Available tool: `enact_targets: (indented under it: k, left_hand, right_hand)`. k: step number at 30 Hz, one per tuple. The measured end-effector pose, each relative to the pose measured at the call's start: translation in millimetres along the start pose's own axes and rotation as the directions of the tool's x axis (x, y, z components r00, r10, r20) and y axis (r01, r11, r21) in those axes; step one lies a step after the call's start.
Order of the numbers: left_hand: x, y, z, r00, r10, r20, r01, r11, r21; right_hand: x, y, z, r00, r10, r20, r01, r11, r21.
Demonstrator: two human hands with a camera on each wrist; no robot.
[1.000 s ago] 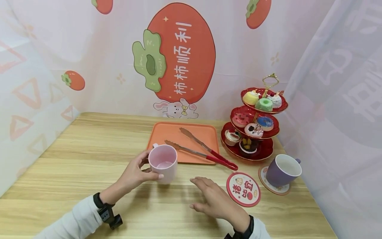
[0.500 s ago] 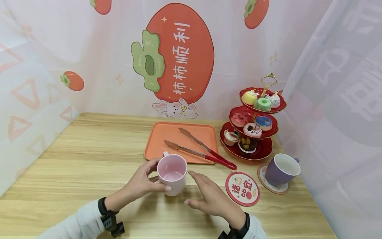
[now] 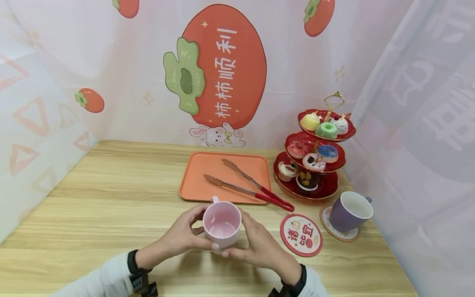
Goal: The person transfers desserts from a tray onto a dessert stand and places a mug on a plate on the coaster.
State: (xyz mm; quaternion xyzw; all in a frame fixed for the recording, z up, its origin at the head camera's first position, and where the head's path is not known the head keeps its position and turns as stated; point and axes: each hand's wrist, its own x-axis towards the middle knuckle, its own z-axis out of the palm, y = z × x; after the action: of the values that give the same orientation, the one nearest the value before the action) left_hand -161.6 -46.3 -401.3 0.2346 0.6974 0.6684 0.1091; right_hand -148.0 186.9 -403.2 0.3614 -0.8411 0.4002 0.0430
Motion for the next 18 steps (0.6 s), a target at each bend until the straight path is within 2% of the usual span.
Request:
enact_targets:
  k: [4, 8, 12, 18]
  left_hand:
    - [0.5, -1.9, 4.3, 1.000, 0.003, 0.013, -0.003, 1.000, -0.016]
    - [1.0, -3.0, 6.8, 1.000, 0.018, 0.019, -0.017, 0.999, -0.034]
    - [0.8, -2.6, 7.1, 1.000, 0.026, 0.008, -0.026, 0.999, -0.019]
    - [1.0, -3.4, 6.4, 1.000, 0.006, -0.010, -0.006, 1.000, -0.004]
  right_hand:
    - [3, -4, 0, 0.999, -0.024, -0.035, 0.024, 0.999, 0.024]
    - [8, -20, -5, 0.998, -0.023, -0.054, 0.026, 0.998, 0.053]
    - [12, -33, -10, 0.999, -0.016, -0.049, 0.019, 0.997, 0.077]
    - [15, -35, -11, 0.999, 0.022, -0.038, -0.018, 0.994, 0.110]
